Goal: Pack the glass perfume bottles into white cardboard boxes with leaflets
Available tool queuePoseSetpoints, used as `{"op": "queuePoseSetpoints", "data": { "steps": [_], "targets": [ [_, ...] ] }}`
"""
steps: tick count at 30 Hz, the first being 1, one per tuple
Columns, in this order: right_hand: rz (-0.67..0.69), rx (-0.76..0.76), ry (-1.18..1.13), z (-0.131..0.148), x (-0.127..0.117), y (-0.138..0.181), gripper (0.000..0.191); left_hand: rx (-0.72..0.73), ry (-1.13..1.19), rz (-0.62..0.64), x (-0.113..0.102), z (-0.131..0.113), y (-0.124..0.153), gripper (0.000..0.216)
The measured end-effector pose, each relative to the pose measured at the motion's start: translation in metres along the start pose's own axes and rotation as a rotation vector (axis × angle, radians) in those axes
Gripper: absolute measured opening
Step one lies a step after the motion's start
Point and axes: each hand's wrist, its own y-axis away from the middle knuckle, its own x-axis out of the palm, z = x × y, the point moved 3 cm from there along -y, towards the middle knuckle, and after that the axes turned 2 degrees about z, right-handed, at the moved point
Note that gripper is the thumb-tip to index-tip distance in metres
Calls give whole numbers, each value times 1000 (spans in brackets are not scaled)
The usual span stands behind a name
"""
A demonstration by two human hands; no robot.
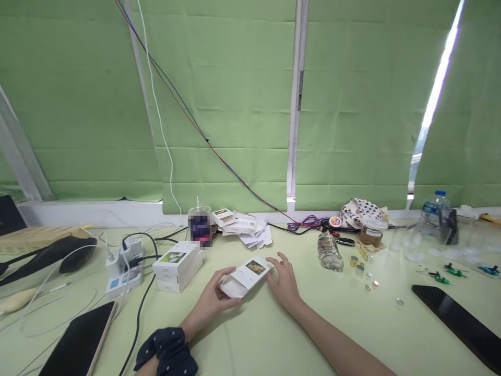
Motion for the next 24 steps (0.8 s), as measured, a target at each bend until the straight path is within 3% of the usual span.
{"op": "queuePoseSetpoints", "data": {
  "steps": [4, 6, 8, 11, 16, 24],
  "targets": [
    [159, -117, 52, 21, 10, 20, 52, 30, -40, -125, 1, 11, -1, 77],
    [274, -173, 21, 28, 16, 28, 52, 30, 14, -48, 6, 12, 0, 75],
    [357, -210, -32, 30, 19, 30, 39, 23, 109, 60, 10, 10, 1, 69],
    [446, -256, -159, 24, 17, 26, 30, 28, 162, 96, 10, 5, 3, 52],
    [474, -267, -311, 16, 8, 17, 40, -10, 176, 167, 7, 3, 3, 49],
    [441, -259, -493, 20, 14, 20, 15, -35, 198, 153, 8, 7, 4, 43]
  ]
}}
